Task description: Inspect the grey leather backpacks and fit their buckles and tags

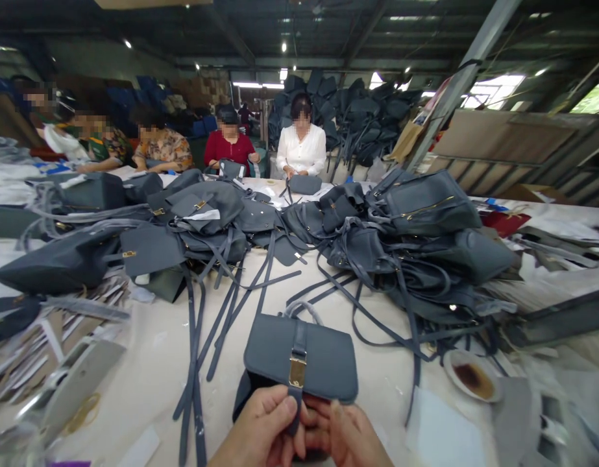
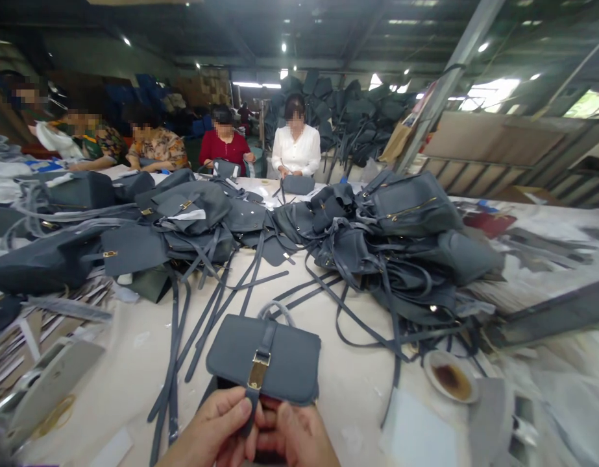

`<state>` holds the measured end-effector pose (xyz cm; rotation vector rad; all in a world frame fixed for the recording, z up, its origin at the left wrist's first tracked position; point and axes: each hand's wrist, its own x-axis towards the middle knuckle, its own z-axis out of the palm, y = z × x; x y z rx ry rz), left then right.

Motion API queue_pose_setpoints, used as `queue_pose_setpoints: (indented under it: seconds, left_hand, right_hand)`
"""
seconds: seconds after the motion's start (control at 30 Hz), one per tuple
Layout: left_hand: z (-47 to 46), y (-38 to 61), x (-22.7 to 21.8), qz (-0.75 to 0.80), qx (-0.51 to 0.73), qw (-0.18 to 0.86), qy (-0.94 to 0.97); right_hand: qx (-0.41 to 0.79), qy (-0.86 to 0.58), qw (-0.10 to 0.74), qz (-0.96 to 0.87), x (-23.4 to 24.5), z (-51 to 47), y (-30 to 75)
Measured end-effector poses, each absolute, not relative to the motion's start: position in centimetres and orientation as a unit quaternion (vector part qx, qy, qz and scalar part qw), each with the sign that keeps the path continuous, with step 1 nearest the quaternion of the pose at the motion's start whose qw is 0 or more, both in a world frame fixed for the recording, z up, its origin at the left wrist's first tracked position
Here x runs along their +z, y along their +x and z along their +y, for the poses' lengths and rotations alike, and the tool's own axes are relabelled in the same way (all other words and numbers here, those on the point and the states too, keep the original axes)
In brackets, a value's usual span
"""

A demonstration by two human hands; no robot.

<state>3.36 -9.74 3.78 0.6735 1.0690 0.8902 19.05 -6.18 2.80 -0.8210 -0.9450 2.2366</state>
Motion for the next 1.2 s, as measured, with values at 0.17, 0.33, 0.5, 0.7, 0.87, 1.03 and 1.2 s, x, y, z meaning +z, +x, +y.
queue_pose_setpoints:
  seconds: [0.17, 0.33, 0.5, 0.7, 0.87, 1.03, 1.2]
  left_hand:
    - [-10.8, 3.1, 4.0, 0.562, 0.323, 0.651, 0.396]
    - [-11.6, 1.7, 5.0, 0.681, 0.294, 0.318, 0.590]
    - [-10.0, 1.2, 5.7, 0.625, 0.396, 0.294, 0.605]
    - [-8.1, 1.5, 4.8, 0.640, 0.424, 0.347, 0.538]
    - [-8.0, 1.5, 4.2, 0.612, 0.480, 0.334, 0.532]
    - [-8.1, 1.2, 3.6, 0.557, 0.462, 0.307, 0.618]
    - [-7.9, 0.5, 2.9, 0.537, 0.455, 0.263, 0.660]
  right_hand:
    - [0.772, -0.409, 0.455, -0.172, 1.8, -6.1, 17.1]
    - [0.786, -0.403, 0.443, -0.155, 1.5, -6.5, 17.2]
    - [0.787, -0.406, 0.442, -0.146, 1.0, -6.6, 16.9]
    - [0.761, -0.441, 0.448, -0.158, -2.0, -6.9, 17.1]
    - [0.752, -0.453, 0.449, -0.166, -2.1, -6.5, 17.1]
    - [0.753, -0.457, 0.441, -0.172, -0.9, -6.5, 16.9]
    - [0.749, -0.469, 0.439, -0.162, -0.4, -6.5, 16.9]
